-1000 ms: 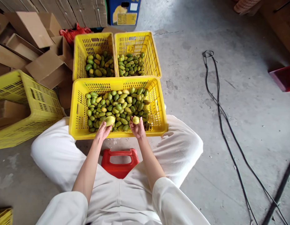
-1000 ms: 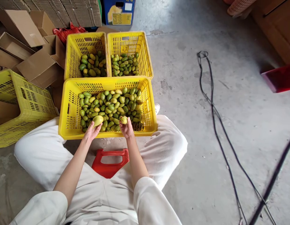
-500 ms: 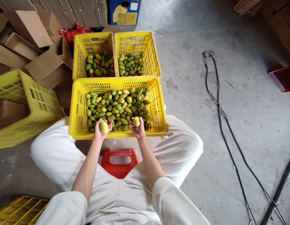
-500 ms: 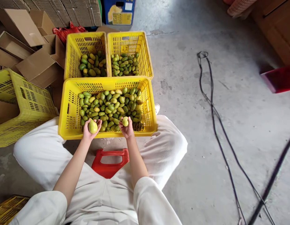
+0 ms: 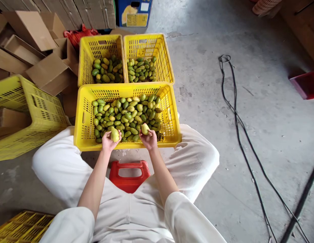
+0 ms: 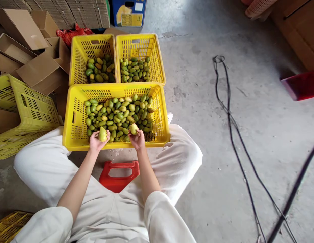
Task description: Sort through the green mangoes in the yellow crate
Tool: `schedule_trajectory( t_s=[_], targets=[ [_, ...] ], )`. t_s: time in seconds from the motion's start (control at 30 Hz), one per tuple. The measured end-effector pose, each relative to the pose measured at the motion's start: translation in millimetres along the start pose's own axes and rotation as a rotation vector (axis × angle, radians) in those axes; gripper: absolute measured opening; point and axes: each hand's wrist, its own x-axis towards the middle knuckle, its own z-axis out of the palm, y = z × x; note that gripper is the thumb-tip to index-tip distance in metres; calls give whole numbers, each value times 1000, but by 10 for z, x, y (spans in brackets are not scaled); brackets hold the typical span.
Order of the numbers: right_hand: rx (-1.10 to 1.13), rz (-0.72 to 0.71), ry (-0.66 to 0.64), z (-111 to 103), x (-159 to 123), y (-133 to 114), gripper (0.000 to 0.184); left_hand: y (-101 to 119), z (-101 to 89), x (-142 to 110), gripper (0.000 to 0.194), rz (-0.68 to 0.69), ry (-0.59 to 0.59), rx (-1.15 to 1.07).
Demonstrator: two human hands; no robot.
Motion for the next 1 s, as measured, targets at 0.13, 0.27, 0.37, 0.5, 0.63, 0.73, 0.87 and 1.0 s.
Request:
schedule_trajectory(
  t_s=[0.13, 0.27, 0.37, 0.5, 0.63, 0.73, 0.87, 1.0],
  targets=[
    [-22, -22, 13, 19, 30, 18, 15, -28, 28, 24, 24, 50, 1, 13],
    [-33, -43, 46, 60, 31, 12, 25, -28, 50, 32, 27, 96, -12, 1],
    [-20, -70, 22, 56, -4, -18, 44, -24, 42, 33, 30, 107, -26, 12],
    [12, -102, -11, 29, -39, -57, 50, -24, 1, 41, 36, 127, -56, 33],
    [16, -31, 40, 23, -24, -63, 34, -35, -14, 40, 34, 136, -34, 64],
    [6, 19, 86, 29, -9, -48, 26, -49, 0, 37, 29, 131, -11, 73],
    [-28, -13, 67, 40, -10, -14, 27, -65, 4, 56, 24, 138, 7, 99],
    [-51, -52, 20, 51, -24, 4, 26, -72, -17, 83, 25, 166, -7, 80]
  ],
)
